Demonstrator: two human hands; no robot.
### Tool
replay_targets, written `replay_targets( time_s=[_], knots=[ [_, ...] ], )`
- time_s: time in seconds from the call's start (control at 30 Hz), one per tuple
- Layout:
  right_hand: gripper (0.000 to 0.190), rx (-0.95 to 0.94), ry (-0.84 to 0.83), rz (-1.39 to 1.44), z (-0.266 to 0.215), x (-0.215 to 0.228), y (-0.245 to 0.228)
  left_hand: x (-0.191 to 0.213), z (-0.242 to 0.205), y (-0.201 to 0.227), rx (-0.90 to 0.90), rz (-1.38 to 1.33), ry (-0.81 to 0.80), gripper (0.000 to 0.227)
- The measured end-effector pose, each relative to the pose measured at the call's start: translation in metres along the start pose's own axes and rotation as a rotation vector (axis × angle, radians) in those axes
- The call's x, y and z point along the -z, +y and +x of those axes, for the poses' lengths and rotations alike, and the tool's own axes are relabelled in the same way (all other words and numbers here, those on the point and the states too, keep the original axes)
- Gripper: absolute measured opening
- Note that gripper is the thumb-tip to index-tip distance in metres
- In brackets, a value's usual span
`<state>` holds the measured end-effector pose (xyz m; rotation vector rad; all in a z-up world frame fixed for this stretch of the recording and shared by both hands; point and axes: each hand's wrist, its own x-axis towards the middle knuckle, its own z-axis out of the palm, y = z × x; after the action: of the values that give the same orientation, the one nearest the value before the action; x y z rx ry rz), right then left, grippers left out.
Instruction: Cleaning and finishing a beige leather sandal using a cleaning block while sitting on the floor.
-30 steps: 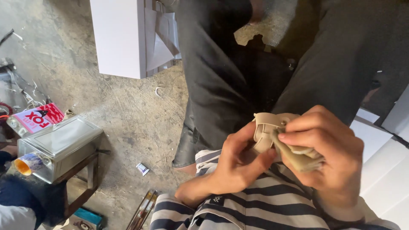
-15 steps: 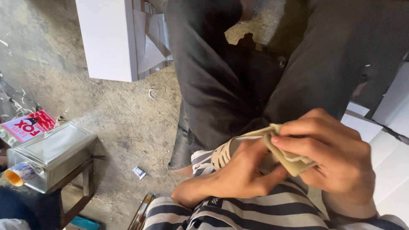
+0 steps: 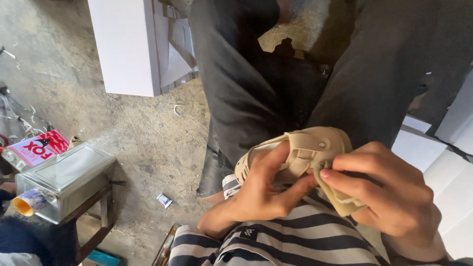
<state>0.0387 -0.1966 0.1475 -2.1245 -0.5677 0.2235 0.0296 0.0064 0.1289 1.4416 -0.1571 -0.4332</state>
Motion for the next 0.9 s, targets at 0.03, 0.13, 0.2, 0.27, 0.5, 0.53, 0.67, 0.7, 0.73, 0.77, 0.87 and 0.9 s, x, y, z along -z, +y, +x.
replay_targets(
  time_s=[0.03, 0.13, 0.2, 0.27, 0.5, 0.53, 0.67, 0.7, 0.73, 0.77, 0.87, 0.9],
  knots=[
    [0.029, -0.016, -0.011, 0.017, -0.001, 0.002, 0.001, 0.000, 0.001, 0.001, 0.002, 0.013, 0.017, 0.032],
    [0.028, 0.007, 0.107, -0.024, -0.002, -0.002, 0.001, -0.009, 0.001, -0.004, -0.053, 0.033, -0.146, 0.026],
    [0.030, 0.016, 0.006, -0.024, -0.011, 0.011, 0.005, -0.004, -0.001, -0.004, -0.060, -0.001, -0.136, 0.024],
    [0.032, 0.030, -0.091, -0.026, -0.025, 0.025, 0.023, 0.004, -0.007, -0.005, -0.071, -0.029, -0.127, 0.022],
    [0.021, 0.093, 0.350, 0.605, -0.050, 0.002, 0.084, 0.023, 0.014, 0.010, -0.387, -0.058, -0.164, 0.028],
    [0.025, 0.103, 0.381, 0.726, -0.032, -0.006, 0.067, 0.024, 0.022, 0.013, -0.417, 0.025, -0.229, 0.022],
    [0.021, -0.228, 0.657, 0.677, -0.015, -0.038, 0.017, 0.017, 0.019, -0.010, -0.293, 0.115, -0.018, 0.056],
    [0.023, -0.256, 0.595, 0.675, -0.014, -0.040, 0.016, 0.016, 0.018, -0.020, -0.271, 0.103, 0.034, 0.050],
    [0.026, -0.288, 0.528, 0.671, -0.014, -0.043, 0.015, 0.013, 0.014, -0.030, -0.247, 0.087, 0.089, 0.045],
    [0.026, -0.293, 0.524, 0.675, -0.012, -0.042, 0.010, 0.015, 0.012, -0.038, -0.240, 0.088, 0.092, 0.045],
    [0.027, -0.136, 0.257, 0.237, -0.011, -0.042, 0.006, 0.017, 0.006, -0.054, -0.221, 0.014, 0.065, 0.040],
    [0.025, -0.156, 0.336, 0.229, -0.013, -0.045, 0.011, 0.018, 0.006, -0.055, -0.218, -0.034, 0.054, 0.042]
  ],
)
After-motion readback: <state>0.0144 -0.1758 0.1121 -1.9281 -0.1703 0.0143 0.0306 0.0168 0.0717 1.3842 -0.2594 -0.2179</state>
